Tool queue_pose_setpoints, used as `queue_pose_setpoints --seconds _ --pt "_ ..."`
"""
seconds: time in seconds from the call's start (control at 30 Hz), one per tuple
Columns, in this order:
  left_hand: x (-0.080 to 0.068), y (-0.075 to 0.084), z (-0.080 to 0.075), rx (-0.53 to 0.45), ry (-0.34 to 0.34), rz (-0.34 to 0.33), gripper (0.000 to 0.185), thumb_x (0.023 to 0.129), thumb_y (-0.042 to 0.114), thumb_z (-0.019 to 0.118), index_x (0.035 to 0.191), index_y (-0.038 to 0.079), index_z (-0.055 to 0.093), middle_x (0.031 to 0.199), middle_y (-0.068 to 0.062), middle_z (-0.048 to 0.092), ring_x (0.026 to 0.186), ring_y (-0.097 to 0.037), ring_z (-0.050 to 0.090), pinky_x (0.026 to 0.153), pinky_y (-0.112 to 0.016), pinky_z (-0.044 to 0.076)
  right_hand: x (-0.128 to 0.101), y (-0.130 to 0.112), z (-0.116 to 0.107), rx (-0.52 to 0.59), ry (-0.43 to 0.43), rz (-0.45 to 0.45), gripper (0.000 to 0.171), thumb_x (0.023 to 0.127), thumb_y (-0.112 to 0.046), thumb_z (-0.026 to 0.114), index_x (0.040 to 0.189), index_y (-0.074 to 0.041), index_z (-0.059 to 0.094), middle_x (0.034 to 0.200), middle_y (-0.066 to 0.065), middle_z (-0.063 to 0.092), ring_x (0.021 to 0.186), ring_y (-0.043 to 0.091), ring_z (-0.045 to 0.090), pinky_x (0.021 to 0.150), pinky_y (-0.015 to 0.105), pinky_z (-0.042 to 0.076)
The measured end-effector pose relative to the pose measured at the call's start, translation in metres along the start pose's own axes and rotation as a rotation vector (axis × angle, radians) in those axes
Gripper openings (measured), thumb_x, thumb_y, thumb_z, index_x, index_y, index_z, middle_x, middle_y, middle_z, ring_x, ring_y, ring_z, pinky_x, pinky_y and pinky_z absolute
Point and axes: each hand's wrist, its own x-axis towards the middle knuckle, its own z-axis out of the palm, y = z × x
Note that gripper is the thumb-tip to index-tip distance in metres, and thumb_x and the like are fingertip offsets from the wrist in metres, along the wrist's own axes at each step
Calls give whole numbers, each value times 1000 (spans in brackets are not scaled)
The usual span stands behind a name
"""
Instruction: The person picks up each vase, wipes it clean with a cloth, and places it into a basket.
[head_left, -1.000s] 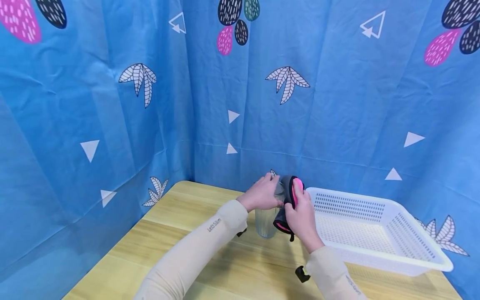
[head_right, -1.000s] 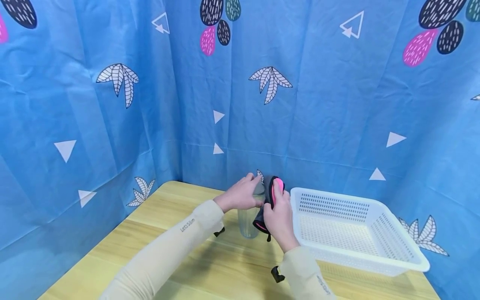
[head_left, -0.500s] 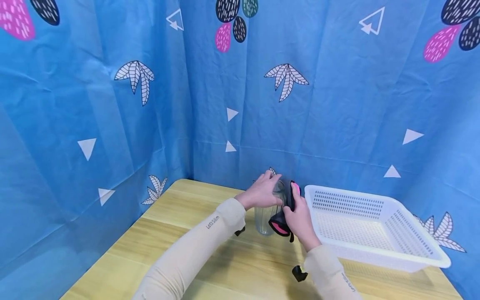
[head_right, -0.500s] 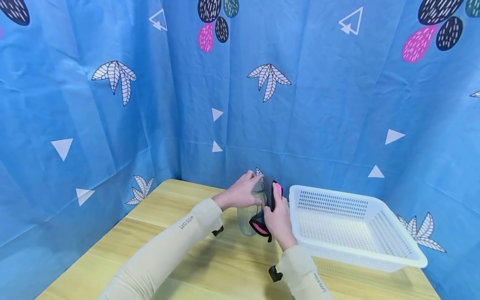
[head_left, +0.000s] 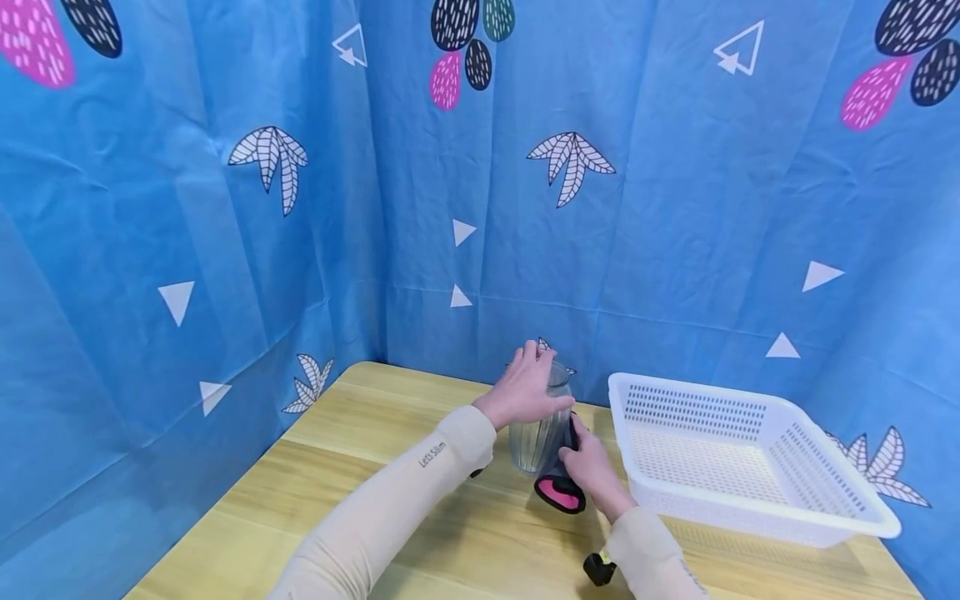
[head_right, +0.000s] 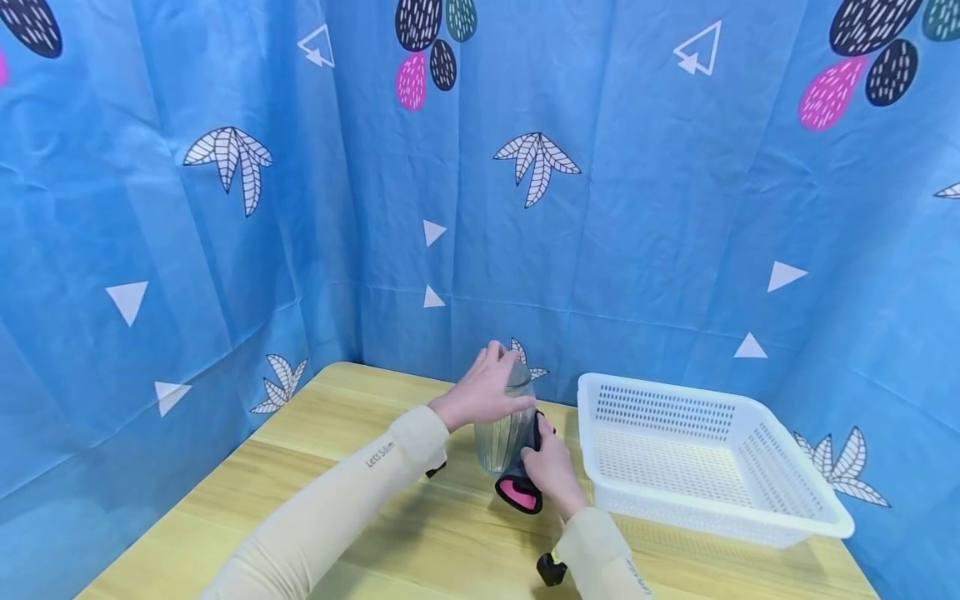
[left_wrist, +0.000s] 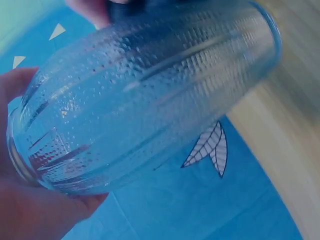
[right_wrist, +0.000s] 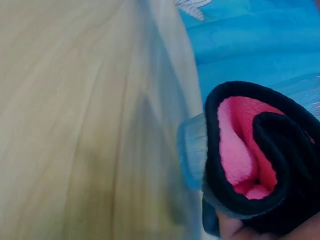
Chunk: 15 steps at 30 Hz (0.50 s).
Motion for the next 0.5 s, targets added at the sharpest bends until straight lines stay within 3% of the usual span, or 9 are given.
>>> queue_pose_setpoints --seconds 0.13,0.27,0.4,0.5 --pt "0 0 1 -22 -6 -24 90 87 55 71 155 8 36 142 -11 35 119 -24 40 99 -40 48 -7 -14 -11 61 43 -12 75 92 0 49 160 -2 18 160 28 29 141 40 40 108 52 40" --pt "1 1 -1 69 5 -10 92 85 59 72 155 8 38 143 -11 40 123 -24 45 105 -41 42 -10 -35 -26 55 118 -57 78 92 -1 51 162 -8 18 157 33 29 130 40 48 99 49 45" --pt "3 3 -4 158 17 9 91 85 58 72 155 11 39 147 -11 45 132 -24 48 109 -45 37 -9 -55 -37 -8 201 -158 82 89 -2 54 162 -17 21 141 35 42 112 39 53 93 49 46" --pt "4 4 -6 125 -5 19 88 87 52 73 156 11 38 150 -12 44 136 -25 47 110 -46 39 -8 -62 -38 -61 227 -204 84 88 -3 55 162 -21 20 130 31 45 106 39 52 92 49 46"
